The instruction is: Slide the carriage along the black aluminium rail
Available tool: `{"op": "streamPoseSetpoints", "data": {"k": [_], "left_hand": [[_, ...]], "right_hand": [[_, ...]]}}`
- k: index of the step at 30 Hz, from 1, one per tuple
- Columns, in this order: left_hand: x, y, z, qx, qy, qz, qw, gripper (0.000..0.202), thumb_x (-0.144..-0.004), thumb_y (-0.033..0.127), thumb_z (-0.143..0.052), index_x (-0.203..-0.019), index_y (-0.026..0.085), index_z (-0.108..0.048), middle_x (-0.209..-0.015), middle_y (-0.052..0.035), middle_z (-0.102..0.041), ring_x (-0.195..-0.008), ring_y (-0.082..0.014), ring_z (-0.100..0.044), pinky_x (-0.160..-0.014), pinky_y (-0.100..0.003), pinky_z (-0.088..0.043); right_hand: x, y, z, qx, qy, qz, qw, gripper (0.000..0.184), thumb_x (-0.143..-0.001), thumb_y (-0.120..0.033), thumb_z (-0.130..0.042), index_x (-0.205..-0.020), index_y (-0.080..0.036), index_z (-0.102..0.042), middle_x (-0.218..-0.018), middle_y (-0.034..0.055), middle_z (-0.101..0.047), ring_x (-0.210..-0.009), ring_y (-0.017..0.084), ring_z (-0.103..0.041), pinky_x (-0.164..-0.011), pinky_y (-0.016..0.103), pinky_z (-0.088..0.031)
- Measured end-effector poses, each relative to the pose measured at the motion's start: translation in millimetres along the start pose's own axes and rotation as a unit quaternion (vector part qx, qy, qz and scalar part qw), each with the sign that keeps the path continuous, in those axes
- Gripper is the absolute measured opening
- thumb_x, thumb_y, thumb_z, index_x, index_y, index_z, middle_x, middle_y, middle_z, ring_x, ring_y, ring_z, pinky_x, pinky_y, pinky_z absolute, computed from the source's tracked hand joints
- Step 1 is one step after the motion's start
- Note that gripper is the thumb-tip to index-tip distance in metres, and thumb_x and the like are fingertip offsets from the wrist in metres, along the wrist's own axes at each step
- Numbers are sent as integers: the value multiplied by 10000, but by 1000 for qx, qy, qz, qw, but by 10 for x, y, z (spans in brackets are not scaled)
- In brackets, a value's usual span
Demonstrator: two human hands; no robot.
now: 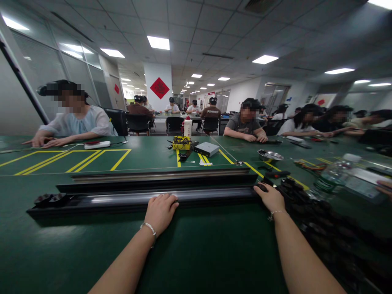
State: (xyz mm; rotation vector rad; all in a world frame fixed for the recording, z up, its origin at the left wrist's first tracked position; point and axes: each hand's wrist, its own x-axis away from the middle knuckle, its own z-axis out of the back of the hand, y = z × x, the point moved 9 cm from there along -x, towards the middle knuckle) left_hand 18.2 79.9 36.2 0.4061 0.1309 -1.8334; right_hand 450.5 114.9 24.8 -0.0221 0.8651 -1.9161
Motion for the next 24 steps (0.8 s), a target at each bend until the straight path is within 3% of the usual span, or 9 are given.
{"op": "streamPoseSetpoints", "data": {"k": [5,11,24], "left_hand": [[2,3,3,3,1,0,1000,251,-845,366,-345,-924,278,-567,-928,3,-610,-884,-160,-511,-746,-315,-289],[-4,-6,0,6,-10,12,1000,247,-837,375,-362,-931,283,-571,-928,-1,-611,-888,-163,-507,-761,-317,-296],[-1,-4,9,5,-17,11,1000,258,-843,367,-349,-948,280,-567,-940,-4,-612,-894,-163,-511,-767,-322,-300]], "right_hand": [[-1,-12,24,-11,5,4,1000,426,-639,-493,-532,-910,-192,-663,-1056,68,-612,-976,250,-539,-842,340,-406],[-4,70,28,6,-11,-38,999,485,-646,-508,-531,-998,-192,-639,-1069,88,-605,-969,271,-541,-823,365,-412],[-10,76,35,-7,16,-20,1000,494,-626,-536,-538,-954,-187,-659,-1016,90,-627,-929,269,-554,-801,356,-416]]}}
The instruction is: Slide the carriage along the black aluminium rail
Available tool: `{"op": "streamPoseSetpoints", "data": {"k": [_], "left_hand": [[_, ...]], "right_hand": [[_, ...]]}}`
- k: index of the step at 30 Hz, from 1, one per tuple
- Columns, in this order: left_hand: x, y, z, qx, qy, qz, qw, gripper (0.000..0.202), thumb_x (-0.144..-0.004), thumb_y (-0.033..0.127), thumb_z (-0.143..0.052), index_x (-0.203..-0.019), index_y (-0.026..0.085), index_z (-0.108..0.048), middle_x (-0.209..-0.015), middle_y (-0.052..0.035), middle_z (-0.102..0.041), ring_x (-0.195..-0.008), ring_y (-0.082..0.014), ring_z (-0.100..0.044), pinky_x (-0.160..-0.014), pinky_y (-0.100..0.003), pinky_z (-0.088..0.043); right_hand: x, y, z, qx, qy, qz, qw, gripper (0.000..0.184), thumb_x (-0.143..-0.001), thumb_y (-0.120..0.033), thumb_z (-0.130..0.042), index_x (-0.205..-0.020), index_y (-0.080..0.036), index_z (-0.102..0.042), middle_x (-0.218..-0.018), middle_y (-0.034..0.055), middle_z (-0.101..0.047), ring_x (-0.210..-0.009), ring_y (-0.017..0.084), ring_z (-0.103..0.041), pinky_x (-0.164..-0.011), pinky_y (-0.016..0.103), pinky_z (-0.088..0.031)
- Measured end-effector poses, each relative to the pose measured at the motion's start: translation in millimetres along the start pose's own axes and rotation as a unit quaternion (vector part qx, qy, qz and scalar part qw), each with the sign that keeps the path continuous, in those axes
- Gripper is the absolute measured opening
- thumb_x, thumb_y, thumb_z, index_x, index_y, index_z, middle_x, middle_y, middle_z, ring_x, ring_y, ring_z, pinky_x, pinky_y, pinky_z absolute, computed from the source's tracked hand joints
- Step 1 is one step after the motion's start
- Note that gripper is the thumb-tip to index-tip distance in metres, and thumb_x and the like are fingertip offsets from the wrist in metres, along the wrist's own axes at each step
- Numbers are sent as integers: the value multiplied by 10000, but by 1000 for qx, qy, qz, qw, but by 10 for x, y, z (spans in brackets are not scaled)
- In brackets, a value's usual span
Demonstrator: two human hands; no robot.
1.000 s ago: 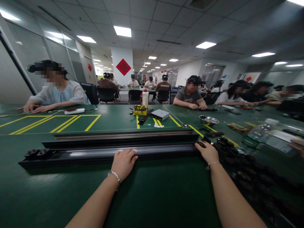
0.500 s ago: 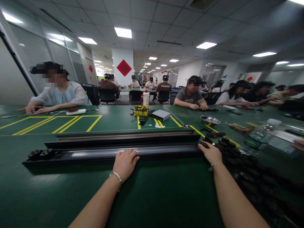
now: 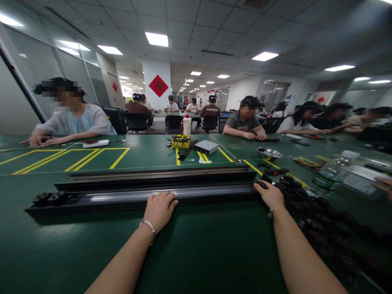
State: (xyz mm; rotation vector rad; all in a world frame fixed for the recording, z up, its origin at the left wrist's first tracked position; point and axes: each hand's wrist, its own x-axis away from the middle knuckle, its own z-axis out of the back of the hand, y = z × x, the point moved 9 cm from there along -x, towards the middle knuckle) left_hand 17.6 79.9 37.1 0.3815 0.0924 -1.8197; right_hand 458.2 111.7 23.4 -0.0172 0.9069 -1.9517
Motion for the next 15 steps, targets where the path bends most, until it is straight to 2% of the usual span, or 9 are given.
{"op": "streamPoseSetpoints", "data": {"k": [7,15], "left_hand": [[1,9,-2,-11,12,-17,1000,276,-850,382,-325,-936,280,-567,-919,0,-609,-861,-162,-517,-742,-314,-299],[-2,4,6,-6,3,-5,1000,269,-843,373,-344,-949,276,-572,-931,-8,-609,-873,-162,-512,-759,-317,-300]], "right_hand": [[28,-19,-8,2,-16,-12,1000,467,-653,-499,-533,-981,-186,-644,-1033,84,-621,-943,259,-551,-817,348,-411],[-4,36,-17,15,-9,-14,1000,532,-648,-536,-517,-1012,-166,-637,-984,109,-634,-891,276,-564,-771,373,-426]]}}
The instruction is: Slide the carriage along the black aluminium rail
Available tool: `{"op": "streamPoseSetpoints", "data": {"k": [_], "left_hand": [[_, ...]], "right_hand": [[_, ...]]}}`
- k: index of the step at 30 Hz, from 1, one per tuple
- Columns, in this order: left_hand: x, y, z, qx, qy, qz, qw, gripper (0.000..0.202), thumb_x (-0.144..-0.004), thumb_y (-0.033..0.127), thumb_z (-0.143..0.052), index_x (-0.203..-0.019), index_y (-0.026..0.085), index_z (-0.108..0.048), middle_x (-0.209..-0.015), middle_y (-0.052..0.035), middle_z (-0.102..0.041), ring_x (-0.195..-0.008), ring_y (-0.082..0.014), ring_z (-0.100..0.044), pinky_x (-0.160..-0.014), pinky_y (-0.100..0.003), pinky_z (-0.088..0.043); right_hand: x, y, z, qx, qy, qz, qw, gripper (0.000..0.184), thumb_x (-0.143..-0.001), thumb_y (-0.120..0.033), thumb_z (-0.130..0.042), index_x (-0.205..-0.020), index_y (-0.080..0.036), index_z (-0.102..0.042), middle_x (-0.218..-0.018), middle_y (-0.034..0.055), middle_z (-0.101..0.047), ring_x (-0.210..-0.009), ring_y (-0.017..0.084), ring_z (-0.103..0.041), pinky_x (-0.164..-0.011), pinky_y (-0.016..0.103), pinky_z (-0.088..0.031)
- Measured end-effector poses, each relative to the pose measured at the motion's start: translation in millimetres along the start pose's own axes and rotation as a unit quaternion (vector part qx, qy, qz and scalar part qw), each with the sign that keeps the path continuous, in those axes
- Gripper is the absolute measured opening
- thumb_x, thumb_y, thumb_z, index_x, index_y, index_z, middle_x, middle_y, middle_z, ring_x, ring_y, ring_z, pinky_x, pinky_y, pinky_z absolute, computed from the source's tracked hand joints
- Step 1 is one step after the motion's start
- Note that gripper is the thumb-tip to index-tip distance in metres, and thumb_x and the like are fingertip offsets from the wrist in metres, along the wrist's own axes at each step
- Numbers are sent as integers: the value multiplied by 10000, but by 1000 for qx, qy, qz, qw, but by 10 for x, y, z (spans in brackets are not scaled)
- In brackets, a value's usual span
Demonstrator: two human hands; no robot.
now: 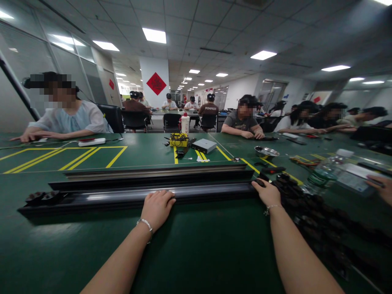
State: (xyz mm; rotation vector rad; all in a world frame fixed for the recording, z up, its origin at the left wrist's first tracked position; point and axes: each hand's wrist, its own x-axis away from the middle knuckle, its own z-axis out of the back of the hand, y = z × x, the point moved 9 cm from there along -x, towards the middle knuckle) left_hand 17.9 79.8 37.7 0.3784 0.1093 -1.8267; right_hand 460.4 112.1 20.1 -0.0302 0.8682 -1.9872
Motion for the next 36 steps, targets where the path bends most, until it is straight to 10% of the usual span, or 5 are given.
{"op": "streamPoseSetpoints", "data": {"k": [36], "left_hand": [[-2,-38,-18,7,-2,-1,1000,269,-844,370,-339,-953,281,-568,-941,-3,-614,-895,-165,-514,-754,-316,-300]], "right_hand": [[-13,135,65,-34,19,-40,998,490,-635,-507,-528,-1001,-203,-646,-902,90,-642,-820,250,-569,-711,344,-435]]}}
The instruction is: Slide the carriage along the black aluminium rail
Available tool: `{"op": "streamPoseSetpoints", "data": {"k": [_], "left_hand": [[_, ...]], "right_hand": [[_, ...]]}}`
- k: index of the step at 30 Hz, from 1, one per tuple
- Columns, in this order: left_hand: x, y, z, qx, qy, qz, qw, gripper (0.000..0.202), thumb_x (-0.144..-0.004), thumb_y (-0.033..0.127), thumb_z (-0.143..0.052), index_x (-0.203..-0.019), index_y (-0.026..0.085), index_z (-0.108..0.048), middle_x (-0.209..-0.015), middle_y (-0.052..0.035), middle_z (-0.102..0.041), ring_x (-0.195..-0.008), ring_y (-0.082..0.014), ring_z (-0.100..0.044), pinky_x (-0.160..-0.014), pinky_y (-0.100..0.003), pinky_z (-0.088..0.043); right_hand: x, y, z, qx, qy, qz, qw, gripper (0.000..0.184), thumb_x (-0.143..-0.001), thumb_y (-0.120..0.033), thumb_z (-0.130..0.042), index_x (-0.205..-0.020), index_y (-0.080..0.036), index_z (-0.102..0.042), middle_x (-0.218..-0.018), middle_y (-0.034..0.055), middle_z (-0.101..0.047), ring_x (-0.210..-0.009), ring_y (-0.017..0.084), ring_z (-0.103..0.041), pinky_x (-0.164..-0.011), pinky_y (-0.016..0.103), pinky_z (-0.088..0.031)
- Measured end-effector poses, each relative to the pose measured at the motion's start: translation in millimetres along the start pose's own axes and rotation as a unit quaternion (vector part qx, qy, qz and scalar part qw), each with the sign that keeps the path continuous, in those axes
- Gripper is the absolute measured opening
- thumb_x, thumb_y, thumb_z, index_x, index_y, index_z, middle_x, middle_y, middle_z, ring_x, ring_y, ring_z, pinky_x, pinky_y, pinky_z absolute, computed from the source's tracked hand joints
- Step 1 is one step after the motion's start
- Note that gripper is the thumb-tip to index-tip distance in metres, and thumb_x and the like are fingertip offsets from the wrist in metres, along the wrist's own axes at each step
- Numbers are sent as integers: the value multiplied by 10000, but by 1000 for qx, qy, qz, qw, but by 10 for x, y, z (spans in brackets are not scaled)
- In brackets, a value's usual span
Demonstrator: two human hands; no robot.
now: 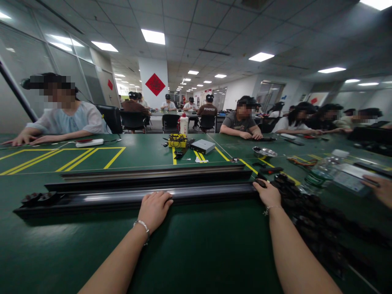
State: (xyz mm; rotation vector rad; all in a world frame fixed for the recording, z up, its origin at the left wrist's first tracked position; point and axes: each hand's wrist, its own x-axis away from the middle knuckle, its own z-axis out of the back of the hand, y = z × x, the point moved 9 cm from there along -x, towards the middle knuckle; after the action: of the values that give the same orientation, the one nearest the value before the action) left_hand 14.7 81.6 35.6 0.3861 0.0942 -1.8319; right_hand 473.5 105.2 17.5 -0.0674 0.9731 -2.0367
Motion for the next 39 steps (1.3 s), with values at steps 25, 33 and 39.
{"op": "streamPoseSetpoints", "data": {"k": [25,33,39], "left_hand": [[-2,-21,-14,-13,1,-3,1000,266,-841,386,-342,-941,282,-565,-921,4,-612,-889,-168,-517,-742,-314,-297],[-9,-21,-6,-9,0,-4,1000,269,-841,384,-344,-952,284,-567,-923,6,-614,-889,-162,-518,-744,-314,-298],[-2,-33,-11,-11,8,-5,1000,258,-837,388,-351,-940,290,-566,-912,12,-614,-884,-166,-524,-746,-314,-298]], "right_hand": [[12,-6,41,-28,33,0,999,435,-609,-467,-562,-914,-173,-660,-843,75,-635,-750,211,-556,-699,313,-417],[21,11,73,-1,42,-25,999,432,-641,-441,-534,-949,-156,-637,-853,86,-631,-762,218,-558,-718,319,-417],[42,-2,78,-6,36,-29,999,416,-655,-420,-528,-965,-161,-626,-893,90,-627,-799,228,-558,-737,324,-413]]}}
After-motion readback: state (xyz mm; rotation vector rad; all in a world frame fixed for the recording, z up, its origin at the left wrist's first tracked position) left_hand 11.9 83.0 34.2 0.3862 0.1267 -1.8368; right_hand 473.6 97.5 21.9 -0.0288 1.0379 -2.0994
